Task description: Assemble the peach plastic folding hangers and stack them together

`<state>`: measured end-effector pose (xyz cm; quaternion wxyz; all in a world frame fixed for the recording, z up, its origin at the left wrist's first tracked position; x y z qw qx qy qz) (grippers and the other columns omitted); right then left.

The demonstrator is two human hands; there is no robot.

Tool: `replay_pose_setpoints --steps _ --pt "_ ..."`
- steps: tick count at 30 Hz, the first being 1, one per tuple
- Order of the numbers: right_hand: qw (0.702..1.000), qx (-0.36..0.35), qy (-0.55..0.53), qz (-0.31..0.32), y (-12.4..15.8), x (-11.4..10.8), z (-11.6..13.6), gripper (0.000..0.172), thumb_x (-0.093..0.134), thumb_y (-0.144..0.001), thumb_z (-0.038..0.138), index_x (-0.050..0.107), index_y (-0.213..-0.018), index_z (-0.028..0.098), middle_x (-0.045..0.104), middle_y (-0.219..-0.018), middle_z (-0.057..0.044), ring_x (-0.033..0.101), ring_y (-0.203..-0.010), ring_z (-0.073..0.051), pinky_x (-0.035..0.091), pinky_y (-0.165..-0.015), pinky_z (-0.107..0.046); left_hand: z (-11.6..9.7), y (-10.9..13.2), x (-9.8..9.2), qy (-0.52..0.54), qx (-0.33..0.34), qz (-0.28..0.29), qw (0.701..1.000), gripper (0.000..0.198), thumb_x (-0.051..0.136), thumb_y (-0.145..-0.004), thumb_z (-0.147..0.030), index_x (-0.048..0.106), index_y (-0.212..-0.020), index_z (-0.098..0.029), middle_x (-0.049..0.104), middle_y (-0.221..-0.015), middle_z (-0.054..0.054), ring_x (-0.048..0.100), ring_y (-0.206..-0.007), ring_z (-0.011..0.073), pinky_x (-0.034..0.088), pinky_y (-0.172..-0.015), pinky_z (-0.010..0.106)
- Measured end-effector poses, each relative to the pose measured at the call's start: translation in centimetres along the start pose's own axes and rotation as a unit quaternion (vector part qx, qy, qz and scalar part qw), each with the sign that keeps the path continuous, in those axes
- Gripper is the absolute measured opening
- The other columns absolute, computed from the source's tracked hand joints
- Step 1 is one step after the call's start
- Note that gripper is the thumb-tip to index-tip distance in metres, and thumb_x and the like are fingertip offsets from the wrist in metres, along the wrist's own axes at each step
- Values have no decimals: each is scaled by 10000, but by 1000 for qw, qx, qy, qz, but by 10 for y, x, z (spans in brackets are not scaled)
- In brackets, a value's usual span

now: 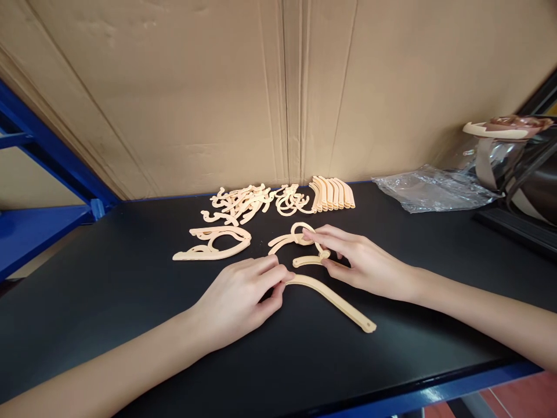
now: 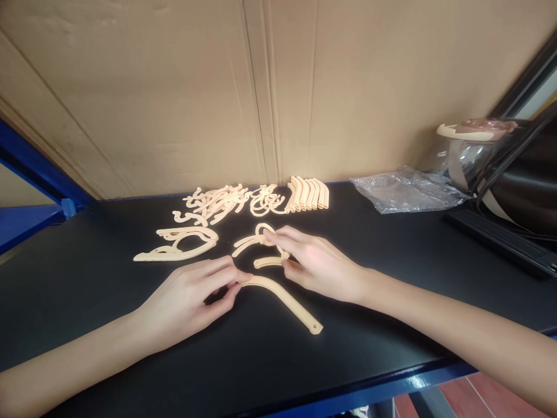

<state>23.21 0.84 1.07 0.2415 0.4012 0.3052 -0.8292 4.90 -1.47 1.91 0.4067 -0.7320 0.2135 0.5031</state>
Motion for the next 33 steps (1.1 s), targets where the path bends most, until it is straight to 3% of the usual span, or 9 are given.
replay_pose_setpoints --steps 4,12,15,20,23,26,29,33 --pt "999 4 40 7 0 -2 -1 658 421 -855 53 322 -1457 300 491 -1329 -47 590 -750 -103 528 -694 -268 2 1 2 18 -7 8 1000 207 428 -911 -129 624 -926 -191 581 -765 -21 518 -612 104 380 -535 218" --pt "995 -8 97 -5 1 -3 -4 679 402 -850 51 293 -1475 292 512 -1304 -49 616 -897 -154 552 -746 -309 5 0 0 41 -34 27 998 173 445 -976 -296 589 -985 -199 591 -891 4 579 -803 138 431 -626 224" --pt "996 6 84 -16 0 -5 -3 580 444 -886 116 362 -1443 253 527 -1291 -64 616 -889 -157 555 -745 -316 6 1 -1 36 -42 39 998 243 428 -983 -388 588 -998 -206 587 -929 13 572 -828 157 439 -659 247" --pt "996 -7 45 -80 -1 -16 4 347 442 -970 271 543 -1295 203 616 -1165 -68 564 -1065 -182 498 -901 -330 3 3 -5 48 -84 51 994 374 326 -993 -491 590 -970 -228 585 -950 7 559 -814 168 429 -676 280" --pt "994 -12 14 -106 -2 -20 5 318 394 -990 221 595 -1236 220 661 -1040 -42 578 -986 -153 476 -900 -314 1 4 -5 42 -108 50 992 351 458 -927 -556 581 -927 -227 587 -937 0 559 -796 172 433 -664 286" --pt "993 10 -28 -112 -3 -20 3 281 434 -975 226 637 -1168 243 672 -976 -28 587 -948 -151 490 -823 -290 0 6 -2 31 -110 51 992 261 624 -851 -466 571 -953 -232 597 -975 -10 566 -830 177 443 -672 285" --pt "990 44 -78 -113 -4 -18 -1 249 473 -955 245 628 -1150 268 669 -970 -18 600 -890 -151 486 -685 -262 -1 7 1 57 -95 52 993 196 614 -865 -320 558 -1039 -249 605 -1032 -23 574 -897 164 456 -728 275" --pt "970 64 -177 -154 -3 -20 -5 507 510 -930 208 340 -1397 309 655 -891 20 608 -803 -140 488 -731 -297 0 6 3 93 -88 50 990 174 571 -877 -221 550 -1048 -250 614 -979 -38 578 -835 129 452 -730 249"
Point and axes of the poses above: each hand's wrist, its own y-axis away from the middle knuckle, its own x-axis out of the palm, z = x × y, the point moved 5 cm from there along -y, towards the middle knuckle
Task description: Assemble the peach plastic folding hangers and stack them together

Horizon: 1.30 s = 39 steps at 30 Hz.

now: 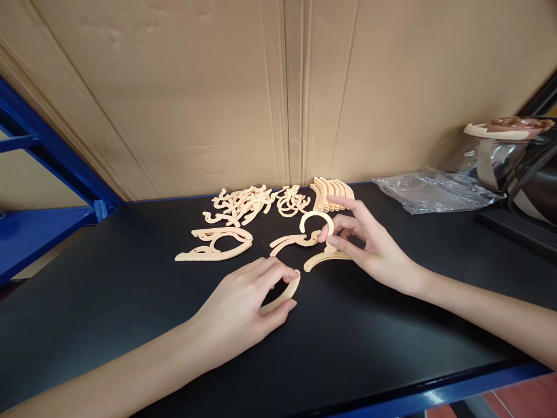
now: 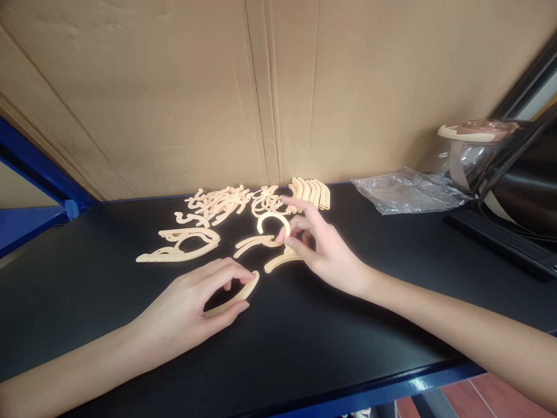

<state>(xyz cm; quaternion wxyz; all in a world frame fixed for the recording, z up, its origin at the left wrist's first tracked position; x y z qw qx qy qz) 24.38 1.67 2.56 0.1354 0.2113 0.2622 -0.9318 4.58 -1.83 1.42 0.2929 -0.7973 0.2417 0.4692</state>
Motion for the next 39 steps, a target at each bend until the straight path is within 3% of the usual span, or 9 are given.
replay_pose_setpoints --steps 2,6,11,15,21,24,29,39 --pt "999 12 -42 -13 -1 -2 -1 532 543 -915 214 332 -1395 305 657 -866 31 621 -800 -138 495 -793 -322 0 -1 0 -2 2 -6 1000 194 568 -873 -205 555 -1062 -250 615 -926 -40 572 -791 125 448 -701 242" --pt "992 66 -104 8 -3 -2 -5 218 641 -860 315 615 -1055 222 701 -951 -14 665 -884 -166 503 -877 -349 -3 0 -1 -30 24 -28 999 213 558 -888 -226 569 -1100 -239 619 -867 -26 576 -759 132 447 -661 237" --pt "981 118 -146 39 -4 0 -9 213 656 -841 381 635 -927 187 706 -982 -46 671 -879 -176 520 -806 -327 -5 3 -4 -86 34 -56 994 236 516 -933 -242 548 -1165 -223 616 -849 -26 564 -611 94 419 -529 206" --pt "980 119 -155 45 -5 0 -11 237 665 -832 397 629 -919 180 705 -938 -48 666 -880 -181 508 -784 -321 -8 5 -5 -146 60 -85 984 246 474 -965 -261 528 -1200 -212 631 -932 -6 608 -652 99 407 -488 201" --pt "964 158 -212 40 -5 0 -17 243 694 -815 373 600 -919 175 698 -859 -32 657 -840 -158 479 -762 -294 -6 3 -4 -129 49 -62 989 342 398 -1006 -254 437 -1339 -188 595 -1049 42 636 -862 142 487 -671 233" --pt "952 183 -239 52 -5 2 -19 255 728 -781 363 596 -888 173 693 -848 -22 646 -815 -145 476 -761 -290 -3 1 -2 -86 33 -37 995 281 368 -1012 -233 485 -1267 -225 568 -1049 27 621 -845 133 486 -699 241" --pt "930 212 -292 78 -3 8 -18 269 765 -743 340 584 -869 185 685 -821 15 632 -772 -111 481 -797 -288 -5 -2 -2 -45 52 -48 996 213 365 -1005 -200 503 -1160 -244 571 -1058 21 605 -836 130 465 -713 248" --pt "921 217 -301 120 -2 15 -12 329 735 -786 311 591 -1048 175 680 -802 -2 599 -717 -105 476 -741 -274 -12 -4 -4 -50 89 -55 993 184 399 -995 -174 529 -1122 -204 670 -990 21 624 -860 154 479 -770 284"
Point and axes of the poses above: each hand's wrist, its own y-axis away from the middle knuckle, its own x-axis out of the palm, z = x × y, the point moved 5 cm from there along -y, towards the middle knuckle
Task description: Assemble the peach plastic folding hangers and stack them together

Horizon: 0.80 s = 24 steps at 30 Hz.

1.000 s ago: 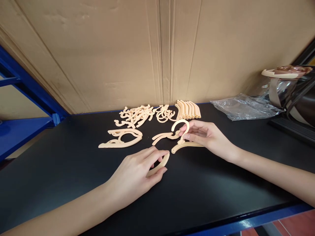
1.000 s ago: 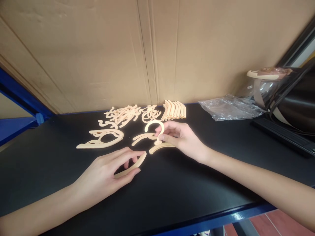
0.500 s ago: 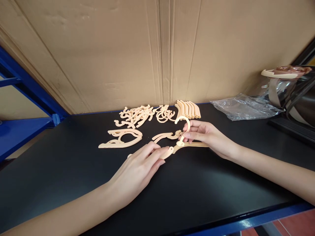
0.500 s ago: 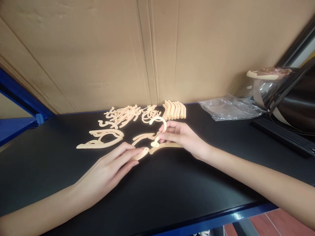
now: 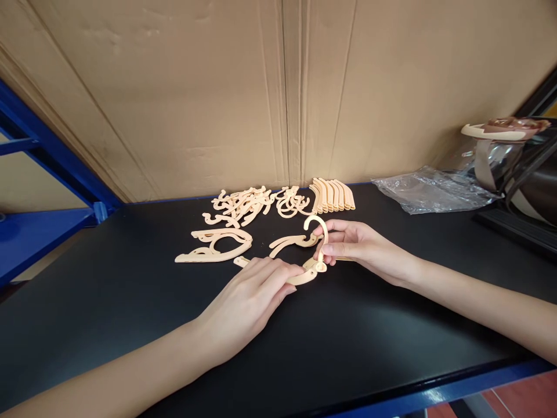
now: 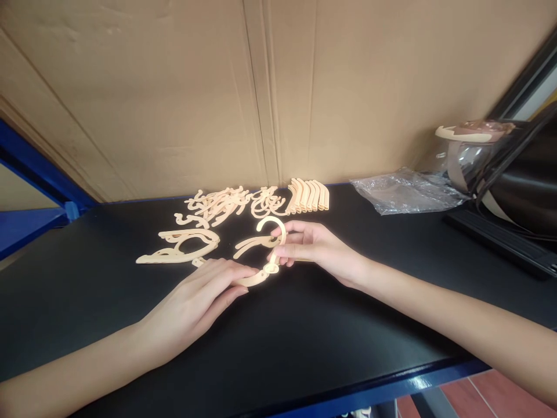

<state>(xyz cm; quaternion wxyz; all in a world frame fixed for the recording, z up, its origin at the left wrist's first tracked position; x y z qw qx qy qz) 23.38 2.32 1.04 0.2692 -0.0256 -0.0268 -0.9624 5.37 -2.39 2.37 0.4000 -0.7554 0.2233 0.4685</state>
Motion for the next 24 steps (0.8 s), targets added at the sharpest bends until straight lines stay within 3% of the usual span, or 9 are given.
replay_pose_setpoints --steps 11,17,24 --pt "999 -2 25 20 0 0 -4 291 739 -782 309 599 -998 173 677 -809 -5 613 -729 -114 471 -741 -282 -2 0 -1 6 17 -20 1000 170 427 -989 -174 544 -1110 -200 659 -941 7 616 -821 134 492 -754 257" --pt "998 -9 57 22 0 2 -2 274 743 -770 336 554 -892 181 686 -854 -16 650 -838 -153 486 -849 -340 -3 -1 0 -1 32 -10 999 232 375 -1011 -204 561 -1148 -181 648 -935 38 623 -808 141 520 -722 263" --pt "997 -21 66 32 2 4 0 237 723 -788 307 529 -851 185 688 -871 -8 664 -888 -162 482 -865 -339 -3 0 2 -3 39 -1 999 223 406 -999 -186 568 -1151 -169 646 -942 36 615 -809 142 516 -732 265"
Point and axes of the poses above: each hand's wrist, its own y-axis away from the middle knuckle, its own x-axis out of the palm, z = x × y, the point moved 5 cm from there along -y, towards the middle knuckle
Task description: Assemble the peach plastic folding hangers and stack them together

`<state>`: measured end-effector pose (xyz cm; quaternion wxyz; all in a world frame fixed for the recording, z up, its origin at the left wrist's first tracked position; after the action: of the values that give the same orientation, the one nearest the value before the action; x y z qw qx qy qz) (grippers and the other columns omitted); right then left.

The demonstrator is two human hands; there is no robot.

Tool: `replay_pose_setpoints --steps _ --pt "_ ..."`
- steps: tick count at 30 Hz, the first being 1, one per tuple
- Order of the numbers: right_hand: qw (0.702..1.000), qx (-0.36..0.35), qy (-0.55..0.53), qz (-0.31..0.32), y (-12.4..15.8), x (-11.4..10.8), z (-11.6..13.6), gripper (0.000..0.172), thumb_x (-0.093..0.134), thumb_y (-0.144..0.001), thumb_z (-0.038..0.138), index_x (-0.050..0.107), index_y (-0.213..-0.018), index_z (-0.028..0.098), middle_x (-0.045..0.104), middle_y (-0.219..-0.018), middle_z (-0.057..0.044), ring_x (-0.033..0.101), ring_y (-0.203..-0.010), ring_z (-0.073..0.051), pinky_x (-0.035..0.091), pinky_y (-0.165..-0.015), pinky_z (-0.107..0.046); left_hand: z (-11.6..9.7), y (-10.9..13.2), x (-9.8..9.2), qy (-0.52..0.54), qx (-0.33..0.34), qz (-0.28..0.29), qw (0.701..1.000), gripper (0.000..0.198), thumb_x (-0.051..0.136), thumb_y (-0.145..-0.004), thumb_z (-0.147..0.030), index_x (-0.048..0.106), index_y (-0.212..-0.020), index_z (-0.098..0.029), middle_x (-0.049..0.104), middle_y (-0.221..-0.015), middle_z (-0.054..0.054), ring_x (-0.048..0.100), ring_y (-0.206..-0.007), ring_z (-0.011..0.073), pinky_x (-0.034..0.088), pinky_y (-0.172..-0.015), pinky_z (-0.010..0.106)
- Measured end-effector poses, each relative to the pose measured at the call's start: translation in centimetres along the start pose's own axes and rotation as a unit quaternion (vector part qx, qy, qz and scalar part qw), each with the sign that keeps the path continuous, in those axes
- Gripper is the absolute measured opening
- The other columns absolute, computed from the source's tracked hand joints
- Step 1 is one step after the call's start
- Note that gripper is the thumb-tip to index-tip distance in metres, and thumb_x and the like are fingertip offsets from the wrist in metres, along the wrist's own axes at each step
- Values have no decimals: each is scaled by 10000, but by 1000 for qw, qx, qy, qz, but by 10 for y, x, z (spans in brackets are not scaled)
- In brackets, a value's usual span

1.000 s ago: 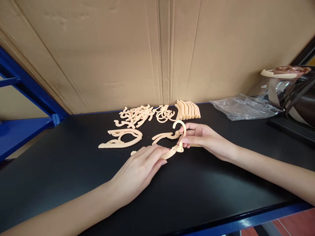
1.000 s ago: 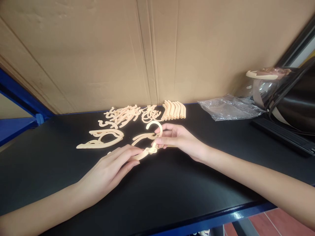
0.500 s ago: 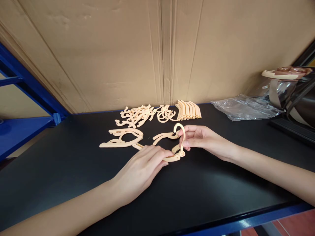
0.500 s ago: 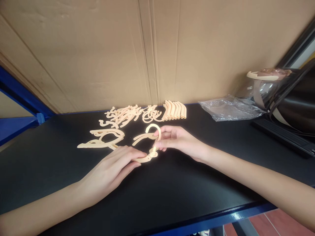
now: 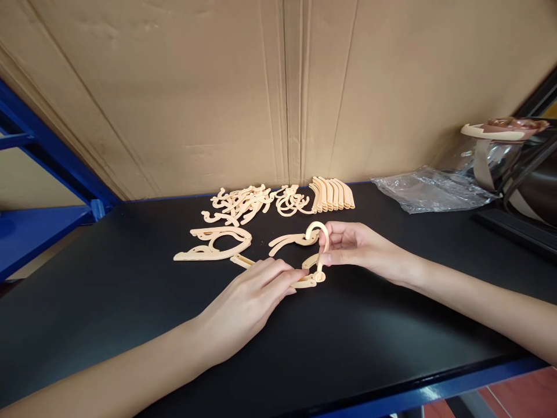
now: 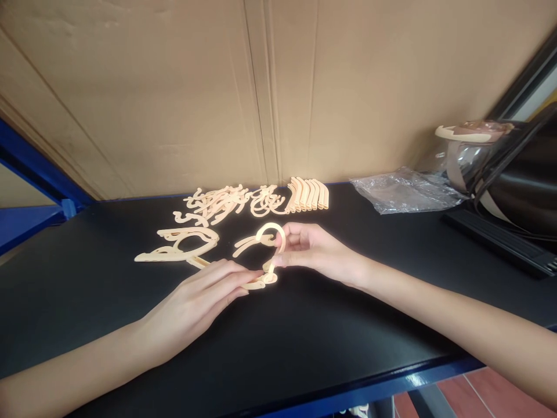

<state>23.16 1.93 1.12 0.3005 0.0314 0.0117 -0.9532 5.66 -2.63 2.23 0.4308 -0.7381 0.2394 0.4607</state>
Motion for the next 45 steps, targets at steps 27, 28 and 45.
replay_pose_setpoints --steps 27,28,45 --pt "989 -65 95 -91 4 0 1 370 655 -854 293 431 -1143 242 606 -806 53 618 -851 -139 503 -840 -332 0 0 5 -49 -13 23 998 303 361 -995 -133 474 -1273 -171 580 -858 3 578 -723 143 479 -625 268" --pt "989 -66 97 -95 4 0 2 370 653 -854 285 425 -1143 241 607 -804 54 615 -846 -137 503 -835 -331 1 0 6 -49 -15 25 998 310 365 -990 -120 468 -1277 -173 574 -852 -1 576 -720 141 476 -623 266" --pt "993 -57 46 -97 2 3 3 328 664 -836 235 430 -1066 230 624 -764 45 600 -723 -114 498 -697 -284 0 2 8 -69 -25 35 997 355 354 -958 -61 475 -1280 -151 571 -858 4 577 -725 144 485 -629 273"
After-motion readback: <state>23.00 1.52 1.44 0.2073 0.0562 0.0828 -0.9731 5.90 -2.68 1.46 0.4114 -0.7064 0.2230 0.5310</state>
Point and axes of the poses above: each hand's wrist, its own y-axis away from the middle knuckle, its own x-axis out of the palm, z = x × y, the point moved 5 cm from there along -y, towards the middle knuckle
